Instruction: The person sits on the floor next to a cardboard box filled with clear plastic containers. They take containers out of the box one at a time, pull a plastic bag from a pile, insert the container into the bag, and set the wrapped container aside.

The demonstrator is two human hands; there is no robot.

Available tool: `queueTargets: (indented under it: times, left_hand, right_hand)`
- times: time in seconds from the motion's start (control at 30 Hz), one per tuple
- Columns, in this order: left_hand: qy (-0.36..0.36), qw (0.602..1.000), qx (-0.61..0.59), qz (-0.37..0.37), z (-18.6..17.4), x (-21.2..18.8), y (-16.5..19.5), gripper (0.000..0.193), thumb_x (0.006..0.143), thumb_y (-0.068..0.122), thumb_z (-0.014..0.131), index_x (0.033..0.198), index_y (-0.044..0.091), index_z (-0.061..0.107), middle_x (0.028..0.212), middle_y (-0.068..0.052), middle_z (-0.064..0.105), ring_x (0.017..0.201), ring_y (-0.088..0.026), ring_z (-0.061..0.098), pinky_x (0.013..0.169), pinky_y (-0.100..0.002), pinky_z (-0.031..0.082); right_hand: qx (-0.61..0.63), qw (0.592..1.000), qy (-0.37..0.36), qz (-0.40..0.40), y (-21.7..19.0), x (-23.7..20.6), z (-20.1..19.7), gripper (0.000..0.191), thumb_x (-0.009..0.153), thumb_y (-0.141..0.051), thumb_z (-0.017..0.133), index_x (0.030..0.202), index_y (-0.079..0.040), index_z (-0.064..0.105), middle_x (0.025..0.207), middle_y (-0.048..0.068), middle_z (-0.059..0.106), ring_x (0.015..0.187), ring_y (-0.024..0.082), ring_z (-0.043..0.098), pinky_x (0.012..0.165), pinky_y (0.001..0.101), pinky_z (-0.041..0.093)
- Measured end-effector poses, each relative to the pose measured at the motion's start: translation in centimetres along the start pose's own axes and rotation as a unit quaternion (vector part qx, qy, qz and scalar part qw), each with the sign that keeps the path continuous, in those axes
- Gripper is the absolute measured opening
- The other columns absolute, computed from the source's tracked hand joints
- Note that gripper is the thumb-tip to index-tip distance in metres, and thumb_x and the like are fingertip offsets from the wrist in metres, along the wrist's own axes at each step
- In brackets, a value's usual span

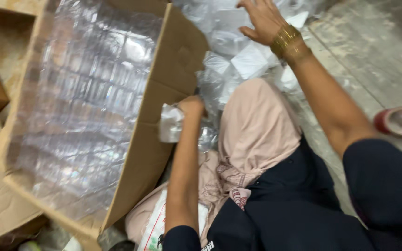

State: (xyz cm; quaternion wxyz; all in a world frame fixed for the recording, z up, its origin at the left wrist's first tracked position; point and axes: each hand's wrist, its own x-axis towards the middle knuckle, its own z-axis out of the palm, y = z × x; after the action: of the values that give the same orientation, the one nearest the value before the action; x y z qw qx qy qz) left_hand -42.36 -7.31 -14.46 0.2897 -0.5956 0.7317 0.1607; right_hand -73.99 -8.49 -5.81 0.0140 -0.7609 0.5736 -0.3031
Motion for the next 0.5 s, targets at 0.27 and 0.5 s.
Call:
queueTargets:
  times: [0.27, 0.5]
  left_hand:
    - [-0.236, 0.971, 0.027, -0.014, -0.1, 3.7, 1.8, 0.068, 0.069, 0.039, 0.086, 0.125, 0.005, 0.066, 0.125, -0.015, 0.072, 0.116, -0.031, 0.070, 0.095, -0.044, 0.056]
    - [-0.026, 0.994, -0.096, -0.046, 3.9, 4.5, 3.0, 0.093, 0.066, 0.047, 0.087, 0.137, -0.003, 0.054, 0.131, -0.018, 0.069, 0.120, -0.032, 0.068, 0.097, -0.042, 0.055]
  right_hand:
    - [-0.074, 0.839, -0.182, 0.508, 2.4, -26.5, -2.2, 0.143, 0.054, -0.044, 0.101, 0.163, -0.014, 0.012, 0.161, 0.027, 0.018, 0.146, 0.050, 0.024, 0.115, 0.0579, 0.031]
    - [0.048, 0.935, 0.075, 0.343, 2.3, -28.4, 4.9, 0.154, 0.059, -0.031, 0.106, 0.168, -0.003, 0.001, 0.168, 0.030, 0.011, 0.158, 0.049, 0.019, 0.131, 0.0534, 0.029]
